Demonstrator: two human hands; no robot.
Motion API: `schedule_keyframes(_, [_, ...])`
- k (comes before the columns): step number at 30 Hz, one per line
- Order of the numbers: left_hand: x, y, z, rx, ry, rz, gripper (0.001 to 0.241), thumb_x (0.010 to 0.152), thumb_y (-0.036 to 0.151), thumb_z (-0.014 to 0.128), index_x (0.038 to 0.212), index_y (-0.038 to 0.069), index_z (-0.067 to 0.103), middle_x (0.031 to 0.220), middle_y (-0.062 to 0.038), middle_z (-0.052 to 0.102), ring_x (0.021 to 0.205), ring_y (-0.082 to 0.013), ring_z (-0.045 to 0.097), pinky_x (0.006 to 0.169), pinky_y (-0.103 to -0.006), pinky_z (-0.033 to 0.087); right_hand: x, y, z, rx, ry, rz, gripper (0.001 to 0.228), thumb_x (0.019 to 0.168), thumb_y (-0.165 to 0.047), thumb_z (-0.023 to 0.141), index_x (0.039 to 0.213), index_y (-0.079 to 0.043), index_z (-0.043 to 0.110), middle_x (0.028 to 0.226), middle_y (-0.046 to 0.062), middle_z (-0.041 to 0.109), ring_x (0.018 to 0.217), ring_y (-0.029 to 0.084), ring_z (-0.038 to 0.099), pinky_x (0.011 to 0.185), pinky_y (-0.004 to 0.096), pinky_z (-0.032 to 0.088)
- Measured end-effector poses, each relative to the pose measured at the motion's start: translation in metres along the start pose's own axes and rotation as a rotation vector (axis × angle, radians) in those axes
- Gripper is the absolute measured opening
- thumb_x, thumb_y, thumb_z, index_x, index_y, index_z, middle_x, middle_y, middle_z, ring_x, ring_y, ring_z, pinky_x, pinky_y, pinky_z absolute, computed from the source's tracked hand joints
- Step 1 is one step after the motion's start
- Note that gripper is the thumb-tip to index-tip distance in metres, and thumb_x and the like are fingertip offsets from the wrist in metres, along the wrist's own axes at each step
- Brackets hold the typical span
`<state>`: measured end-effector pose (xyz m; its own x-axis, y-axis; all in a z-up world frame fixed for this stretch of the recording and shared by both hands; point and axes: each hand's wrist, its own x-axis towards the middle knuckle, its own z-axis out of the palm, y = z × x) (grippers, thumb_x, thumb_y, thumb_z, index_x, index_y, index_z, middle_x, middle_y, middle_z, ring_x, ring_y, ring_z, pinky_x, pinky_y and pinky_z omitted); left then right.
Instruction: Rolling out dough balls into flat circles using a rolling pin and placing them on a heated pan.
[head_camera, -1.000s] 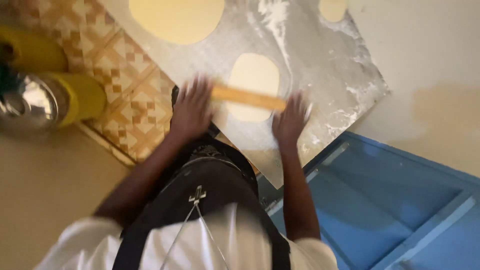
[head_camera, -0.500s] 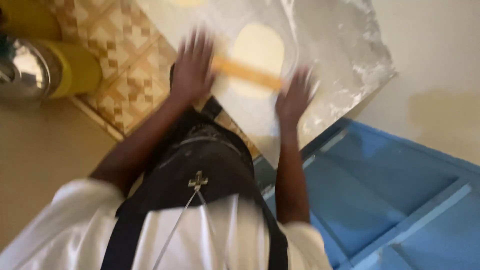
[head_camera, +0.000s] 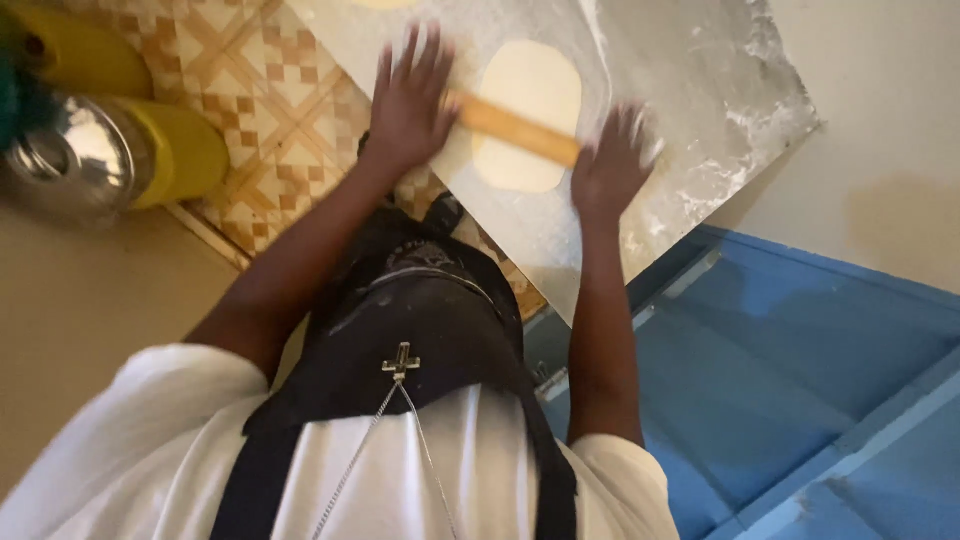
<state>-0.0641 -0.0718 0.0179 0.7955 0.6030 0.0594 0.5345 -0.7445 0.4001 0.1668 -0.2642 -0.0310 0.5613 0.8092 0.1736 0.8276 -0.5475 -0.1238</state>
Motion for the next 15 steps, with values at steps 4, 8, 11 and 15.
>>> schedule_keyframes(4, [-0.074, 0.005, 0.005, 0.044, -0.037, 0.089, 0.060, 0.089, 0.042, 0.043, 0.138, 0.006, 0.037, 0.145, -0.018, 0.023, 0.134, -0.0356, 0.020, 0.105, -0.0544, 0.018, -0.066, -0.020, -0.043, 0.185, 0.008, -0.042, 0.056, 0.095, -0.046, 0.029, 0.140, -0.012, 0.032, 0.145, 0.011, 0.030, 0.135, 0.031, 0.027, 0.106, 0.055, 0.019])
schedule_keyframes(8, [-0.070, 0.031, -0.040, -0.233, -0.133, -0.047, 0.029, 0.089, 0.027, 0.031, 0.114, 0.013, 0.034, 0.114, -0.005, 0.033, 0.105, -0.0230, 0.030, 0.090, -0.0417, 0.028, -0.106, -0.026, -0.054, 0.125, -0.192, 0.095, 0.044, 0.083, -0.034, 0.048, 0.119, -0.009, 0.047, 0.126, 0.012, 0.046, 0.119, 0.035, 0.038, 0.098, 0.062, 0.018])
schedule_keyframes(11, [-0.035, 0.010, -0.025, -0.350, -0.004, 0.000, 0.023, 0.093, 0.017, 0.031, 0.110, 0.004, 0.040, 0.107, -0.014, 0.044, 0.098, -0.0287, 0.043, 0.085, -0.0409, 0.038, -0.132, -0.013, -0.048, 0.037, -0.178, 0.157, 0.039, 0.074, -0.022, 0.061, 0.111, -0.009, 0.054, 0.109, 0.010, 0.057, 0.103, 0.031, 0.051, 0.092, 0.055, 0.031])
schedule_keyframes(15, [0.048, 0.022, -0.021, -0.391, -0.232, -0.302, 0.047, 0.089, 0.019, 0.037, 0.135, 0.005, 0.035, 0.136, -0.014, 0.039, 0.122, -0.0339, 0.036, 0.097, -0.0470, 0.032, -0.128, -0.050, -0.127, -0.074, -0.029, 0.576, 0.014, 0.067, -0.020, 0.061, 0.072, -0.008, 0.063, 0.060, 0.008, 0.059, 0.056, 0.030, 0.058, 0.051, 0.042, 0.041])
